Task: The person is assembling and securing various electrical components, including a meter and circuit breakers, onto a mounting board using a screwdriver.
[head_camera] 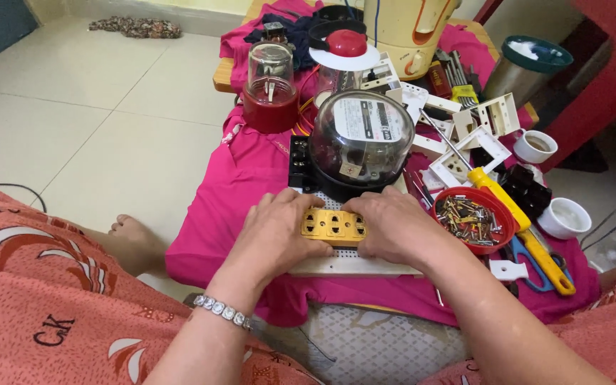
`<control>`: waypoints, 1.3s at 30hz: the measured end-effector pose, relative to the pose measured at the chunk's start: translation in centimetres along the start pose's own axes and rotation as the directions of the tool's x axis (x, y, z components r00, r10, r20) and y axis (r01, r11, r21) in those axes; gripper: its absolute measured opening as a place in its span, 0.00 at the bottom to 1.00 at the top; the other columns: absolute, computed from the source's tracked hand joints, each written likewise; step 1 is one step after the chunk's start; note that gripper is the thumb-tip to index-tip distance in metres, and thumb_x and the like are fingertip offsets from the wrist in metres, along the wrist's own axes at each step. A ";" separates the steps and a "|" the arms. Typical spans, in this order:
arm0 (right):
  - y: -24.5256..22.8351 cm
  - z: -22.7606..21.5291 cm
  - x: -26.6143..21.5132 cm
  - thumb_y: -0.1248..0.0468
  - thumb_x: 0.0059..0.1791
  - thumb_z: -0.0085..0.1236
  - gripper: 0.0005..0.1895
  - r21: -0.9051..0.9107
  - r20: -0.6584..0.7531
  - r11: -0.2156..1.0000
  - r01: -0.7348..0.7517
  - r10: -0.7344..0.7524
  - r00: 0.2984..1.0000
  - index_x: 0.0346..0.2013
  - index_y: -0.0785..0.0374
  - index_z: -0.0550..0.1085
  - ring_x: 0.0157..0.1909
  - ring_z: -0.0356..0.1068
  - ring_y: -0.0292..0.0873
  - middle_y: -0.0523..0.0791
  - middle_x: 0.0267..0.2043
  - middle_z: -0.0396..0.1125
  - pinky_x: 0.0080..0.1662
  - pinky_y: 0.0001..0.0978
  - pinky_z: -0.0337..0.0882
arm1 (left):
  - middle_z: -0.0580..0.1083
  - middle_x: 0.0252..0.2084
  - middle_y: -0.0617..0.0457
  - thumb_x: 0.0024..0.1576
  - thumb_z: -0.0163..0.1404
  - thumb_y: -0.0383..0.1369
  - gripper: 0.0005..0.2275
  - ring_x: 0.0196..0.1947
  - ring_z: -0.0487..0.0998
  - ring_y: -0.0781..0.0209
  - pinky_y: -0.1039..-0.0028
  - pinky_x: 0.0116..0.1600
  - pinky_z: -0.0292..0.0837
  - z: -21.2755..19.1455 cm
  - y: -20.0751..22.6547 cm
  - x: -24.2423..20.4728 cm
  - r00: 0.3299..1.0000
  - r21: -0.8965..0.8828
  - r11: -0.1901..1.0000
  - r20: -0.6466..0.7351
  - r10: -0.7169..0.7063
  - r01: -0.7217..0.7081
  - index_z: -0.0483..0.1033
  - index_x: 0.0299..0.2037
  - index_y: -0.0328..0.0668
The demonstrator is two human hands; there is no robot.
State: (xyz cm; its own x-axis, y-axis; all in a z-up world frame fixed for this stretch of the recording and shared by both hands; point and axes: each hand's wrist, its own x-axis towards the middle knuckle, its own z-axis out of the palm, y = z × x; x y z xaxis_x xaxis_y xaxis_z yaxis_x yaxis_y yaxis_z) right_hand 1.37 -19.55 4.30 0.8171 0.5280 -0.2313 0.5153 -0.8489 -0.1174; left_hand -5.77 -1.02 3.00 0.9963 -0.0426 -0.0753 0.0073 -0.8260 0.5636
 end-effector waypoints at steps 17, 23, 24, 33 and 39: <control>0.7 1.5 1.3 0.61 0.32 0.68 0.34 -0.038 -0.007 0.999 -0.031 0.031 1.000 0.55 0.53 0.78 0.56 0.69 0.57 0.47 0.54 0.73 0.53 0.49 0.69 | 0.72 0.57 0.54 0.43 0.65 0.48 0.30 0.58 0.67 0.49 0.59 0.56 0.65 2.0 -0.9 2.2 0.999 0.172 0.984 0.011 -0.049 0.047 0.76 0.59 0.56; 1.1 2.1 1.6 0.60 0.33 0.68 0.34 -0.052 -0.023 0.998 -0.036 0.035 0.999 0.55 0.50 0.78 0.55 0.69 0.58 0.47 0.55 0.73 0.52 0.50 0.69 | 0.73 0.58 0.50 0.44 0.65 0.44 0.31 0.58 0.67 0.47 0.60 0.56 0.65 1.2 0.0 1.2 0.999 0.077 0.997 0.035 -0.026 0.024 0.75 0.62 0.54; 1.0 2.2 1.6 0.60 0.33 0.67 0.33 -0.052 -0.028 0.998 -0.033 0.032 0.999 0.54 0.50 0.78 0.55 0.69 0.59 0.48 0.55 0.72 0.53 0.51 0.69 | 0.73 0.59 0.49 0.45 0.65 0.43 0.31 0.59 0.67 0.47 0.61 0.57 0.64 0.8 0.4 0.9 0.998 0.021 0.999 0.061 -0.034 0.033 0.74 0.63 0.53; 0.6 2.0 0.9 0.56 0.35 0.69 0.37 -0.096 -0.036 0.991 -0.090 0.086 0.996 0.61 0.45 0.74 0.59 0.67 0.55 0.45 0.59 0.69 0.52 0.47 0.67 | 0.73 0.57 0.52 0.46 0.62 0.48 0.29 0.58 0.68 0.48 0.59 0.56 0.63 2.0 0.1 2.0 1.000 0.194 0.981 0.017 0.007 -0.010 0.75 0.60 0.57; 2.6 -3.6 -3.3 0.53 0.43 0.64 0.31 0.331 0.024 0.926 -0.183 0.186 0.982 0.60 0.58 0.76 0.64 0.67 0.66 0.56 0.61 0.72 0.60 0.58 0.69 | 0.73 0.57 0.51 0.44 0.63 0.47 0.30 0.58 0.68 0.47 0.58 0.56 0.64 2.3 0.2 2.7 1.000 0.215 0.977 0.019 -0.012 0.008 0.75 0.60 0.56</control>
State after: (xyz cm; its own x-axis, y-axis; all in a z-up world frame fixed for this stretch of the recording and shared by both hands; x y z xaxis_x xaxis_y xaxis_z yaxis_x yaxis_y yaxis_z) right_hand 0.94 -23.45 8.24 0.8924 0.3603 -0.2718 0.2419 -0.8903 -0.3859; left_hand -3.27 -2.57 0.96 0.9943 -0.0429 -0.0978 -0.0033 -0.9277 0.3733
